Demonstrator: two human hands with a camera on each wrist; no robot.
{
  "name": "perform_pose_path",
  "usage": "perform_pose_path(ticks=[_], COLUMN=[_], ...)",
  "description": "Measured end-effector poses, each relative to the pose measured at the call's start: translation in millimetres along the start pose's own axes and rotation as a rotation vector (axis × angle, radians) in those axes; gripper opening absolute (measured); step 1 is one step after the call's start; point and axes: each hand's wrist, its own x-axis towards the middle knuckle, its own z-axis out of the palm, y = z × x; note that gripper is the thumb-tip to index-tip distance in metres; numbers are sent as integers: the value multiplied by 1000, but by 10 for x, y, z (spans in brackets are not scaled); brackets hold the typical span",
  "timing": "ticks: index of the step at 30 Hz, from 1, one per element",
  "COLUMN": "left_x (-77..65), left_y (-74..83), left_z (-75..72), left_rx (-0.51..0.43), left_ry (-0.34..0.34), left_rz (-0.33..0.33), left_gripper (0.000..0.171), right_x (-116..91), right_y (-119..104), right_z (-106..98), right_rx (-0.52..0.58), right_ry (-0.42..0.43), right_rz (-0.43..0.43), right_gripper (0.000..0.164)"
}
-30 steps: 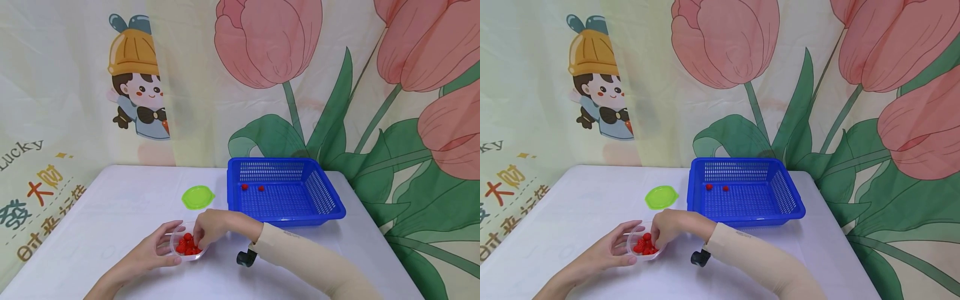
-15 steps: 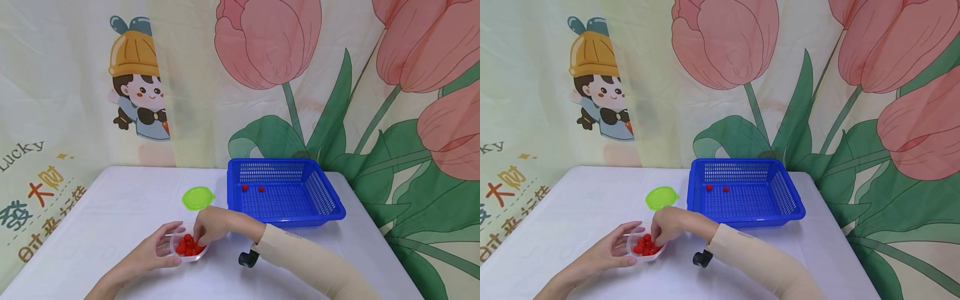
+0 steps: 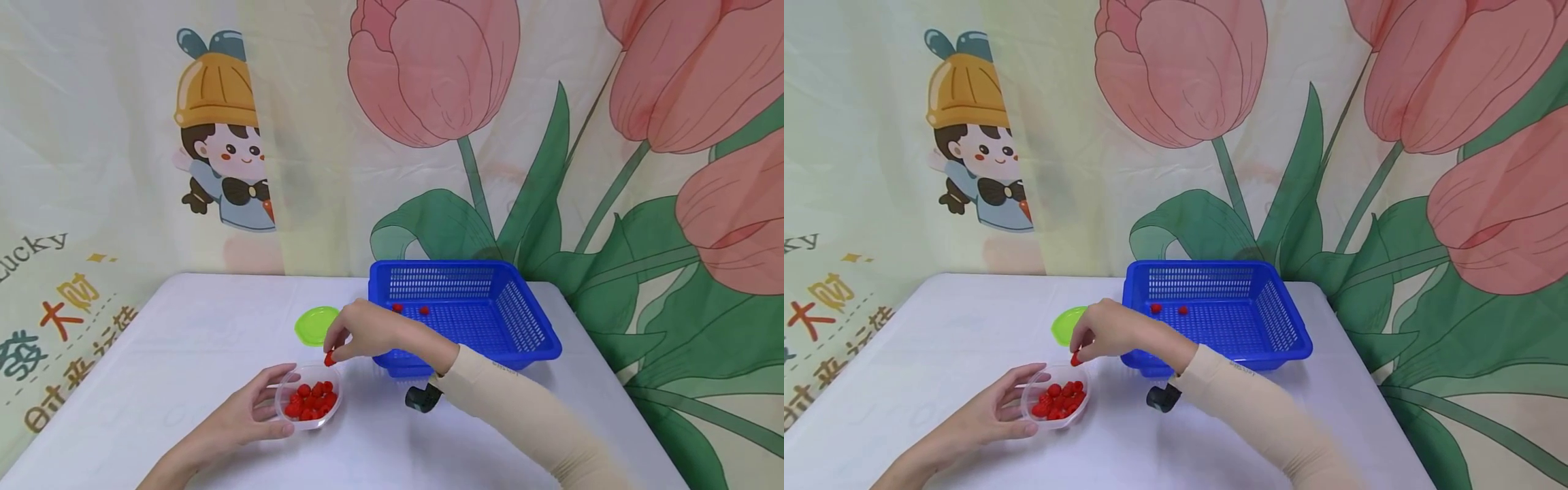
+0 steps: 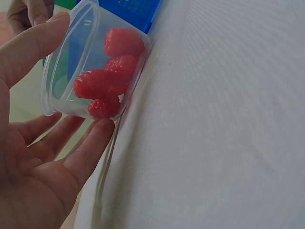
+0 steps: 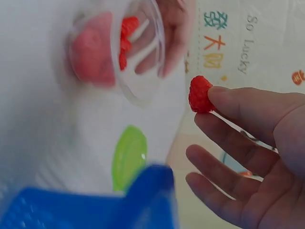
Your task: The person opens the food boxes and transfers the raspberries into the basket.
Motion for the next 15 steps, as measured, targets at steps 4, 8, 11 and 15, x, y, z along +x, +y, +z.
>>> perform_pose_path(ticks=[4,8,11,15], left_x=[12,0,-10,-17], left_y=[-18,-27,-28,-17], left_z=[-4,2,8,11], left_rx=[0,3,6,6], left_ry=[2,1,1,1], left_rz=[4,46,67,56], left_gripper=[88,88,87,86], right_x=[-92,-174,-229,-297], right_y=[108,260,414,636], right_z=[-235,-447,-581,-730], right_rx=[4,-10,-11,-21], right_ry=[48,93,113,124], right_rz=[2,15,43,66], right_gripper=[15,14,15,15])
